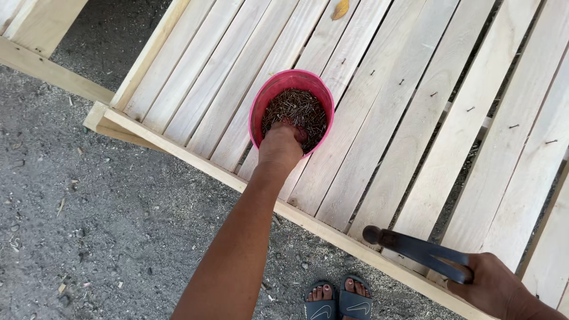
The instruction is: The person hammers nails into a slatted wooden frame outdoors. They repeatedly take nails by hand from a pink bucket of nails, position each nail on a wood slat, and drive it in with a claw hammer, working along the frame.
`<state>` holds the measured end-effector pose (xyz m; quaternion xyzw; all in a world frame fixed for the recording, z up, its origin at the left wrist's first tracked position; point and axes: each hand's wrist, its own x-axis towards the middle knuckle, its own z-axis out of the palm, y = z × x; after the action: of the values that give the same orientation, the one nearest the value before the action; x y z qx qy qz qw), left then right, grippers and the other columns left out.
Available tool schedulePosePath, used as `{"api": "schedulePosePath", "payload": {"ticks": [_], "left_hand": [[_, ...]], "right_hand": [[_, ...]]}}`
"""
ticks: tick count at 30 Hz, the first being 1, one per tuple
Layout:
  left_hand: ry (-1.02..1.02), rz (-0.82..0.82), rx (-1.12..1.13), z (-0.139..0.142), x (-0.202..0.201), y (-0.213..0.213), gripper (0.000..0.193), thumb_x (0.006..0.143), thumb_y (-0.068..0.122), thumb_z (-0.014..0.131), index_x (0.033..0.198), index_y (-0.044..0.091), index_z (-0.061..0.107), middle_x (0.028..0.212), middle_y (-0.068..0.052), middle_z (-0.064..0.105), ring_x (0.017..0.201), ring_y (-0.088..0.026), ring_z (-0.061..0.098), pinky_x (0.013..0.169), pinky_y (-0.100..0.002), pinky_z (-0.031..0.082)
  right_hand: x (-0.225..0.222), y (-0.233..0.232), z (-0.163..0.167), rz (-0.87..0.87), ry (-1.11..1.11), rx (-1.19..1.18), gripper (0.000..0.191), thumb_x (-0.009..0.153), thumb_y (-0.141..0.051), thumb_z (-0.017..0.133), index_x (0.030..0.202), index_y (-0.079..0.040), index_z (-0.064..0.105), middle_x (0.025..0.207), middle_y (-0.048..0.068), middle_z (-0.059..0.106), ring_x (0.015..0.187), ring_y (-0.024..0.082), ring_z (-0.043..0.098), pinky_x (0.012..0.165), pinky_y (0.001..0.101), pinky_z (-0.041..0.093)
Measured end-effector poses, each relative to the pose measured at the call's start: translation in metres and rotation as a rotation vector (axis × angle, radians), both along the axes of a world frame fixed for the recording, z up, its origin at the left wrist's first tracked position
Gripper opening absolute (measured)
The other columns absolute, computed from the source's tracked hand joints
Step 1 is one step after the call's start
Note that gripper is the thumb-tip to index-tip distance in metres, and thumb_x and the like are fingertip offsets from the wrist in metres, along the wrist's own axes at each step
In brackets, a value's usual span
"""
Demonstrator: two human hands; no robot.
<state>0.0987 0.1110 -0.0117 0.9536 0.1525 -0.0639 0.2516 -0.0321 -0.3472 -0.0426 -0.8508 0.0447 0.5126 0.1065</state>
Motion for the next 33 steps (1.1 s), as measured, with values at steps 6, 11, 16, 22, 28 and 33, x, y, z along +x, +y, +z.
{"api": "schedulePosePath", "payload": {"ticks": [6, 11, 16, 22, 28, 33], "left_hand": [[0.192, 0.023, 0.183, -0.014, 0.021, -0.006, 0.045, 0.078, 0.014, 0.078, 0.120, 0.009, 0.065, 0.133, -0.019, 0.053, 0.118, -0.039, 0.058, 0.099, -0.043, 0.052], [0.099, -0.060, 0.051, -0.016, 0.018, -0.008, 0.036, 0.090, 0.005, 0.064, 0.124, 0.015, 0.071, 0.134, -0.018, 0.063, 0.122, -0.035, 0.064, 0.105, -0.045, 0.052], [0.258, -0.050, -0.113, 0.009, 0.016, -0.008, 0.040, 0.085, 0.012, 0.071, 0.125, 0.016, 0.066, 0.129, -0.017, 0.067, 0.122, -0.032, 0.063, 0.106, -0.042, 0.051], [0.264, -0.049, -0.074, 0.019, 0.019, -0.015, 0.043, 0.086, 0.007, 0.069, 0.127, 0.015, 0.061, 0.126, -0.018, 0.067, 0.120, -0.034, 0.063, 0.103, -0.044, 0.052], [0.295, 0.024, -0.096, 0.021, 0.013, -0.017, 0.037, 0.087, 0.004, 0.064, 0.122, 0.017, 0.069, 0.131, -0.016, 0.069, 0.123, -0.033, 0.065, 0.105, -0.042, 0.054], [0.030, 0.037, -0.024, 0.025, 0.010, -0.021, 0.074, 0.076, 0.024, 0.083, 0.140, 0.010, 0.049, 0.152, -0.018, 0.041, 0.142, -0.036, 0.036, 0.117, -0.049, 0.036]], "right_hand": [[0.009, 0.011, 0.004, 0.066, -0.075, -0.040, 0.038, 0.079, -0.024, 0.082, 0.116, -0.017, 0.079, 0.071, 0.001, 0.075, 0.066, 0.015, 0.070, 0.074, 0.0327, 0.059], [0.032, 0.026, 0.020, -0.020, 0.022, -0.101, 0.044, 0.087, -0.022, 0.075, 0.131, -0.019, 0.070, 0.077, 0.008, 0.077, 0.066, 0.021, 0.075, 0.075, 0.0362, 0.064], [0.053, 0.042, 0.024, 0.040, 0.001, -0.092, 0.040, 0.088, -0.023, 0.074, 0.128, -0.017, 0.073, 0.082, 0.007, 0.077, 0.072, 0.019, 0.076, 0.082, 0.0370, 0.062], [0.063, 0.054, 0.014, 0.084, -0.043, -0.044, 0.040, 0.085, -0.025, 0.076, 0.123, -0.013, 0.076, 0.087, 0.007, 0.077, 0.078, 0.018, 0.076, 0.085, 0.0351, 0.061], [0.066, 0.054, -0.009, -0.031, -0.057, 0.043, 0.050, 0.079, -0.020, 0.077, 0.127, -0.010, 0.073, 0.085, 0.011, 0.076, 0.079, 0.022, 0.074, 0.082, 0.0372, 0.061], [0.073, 0.036, -0.026, -0.272, 0.039, 0.109, 0.049, 0.077, -0.011, 0.080, 0.125, -0.001, 0.073, 0.069, 0.016, 0.070, 0.057, 0.026, 0.061, 0.058, 0.0425, 0.054]]}}
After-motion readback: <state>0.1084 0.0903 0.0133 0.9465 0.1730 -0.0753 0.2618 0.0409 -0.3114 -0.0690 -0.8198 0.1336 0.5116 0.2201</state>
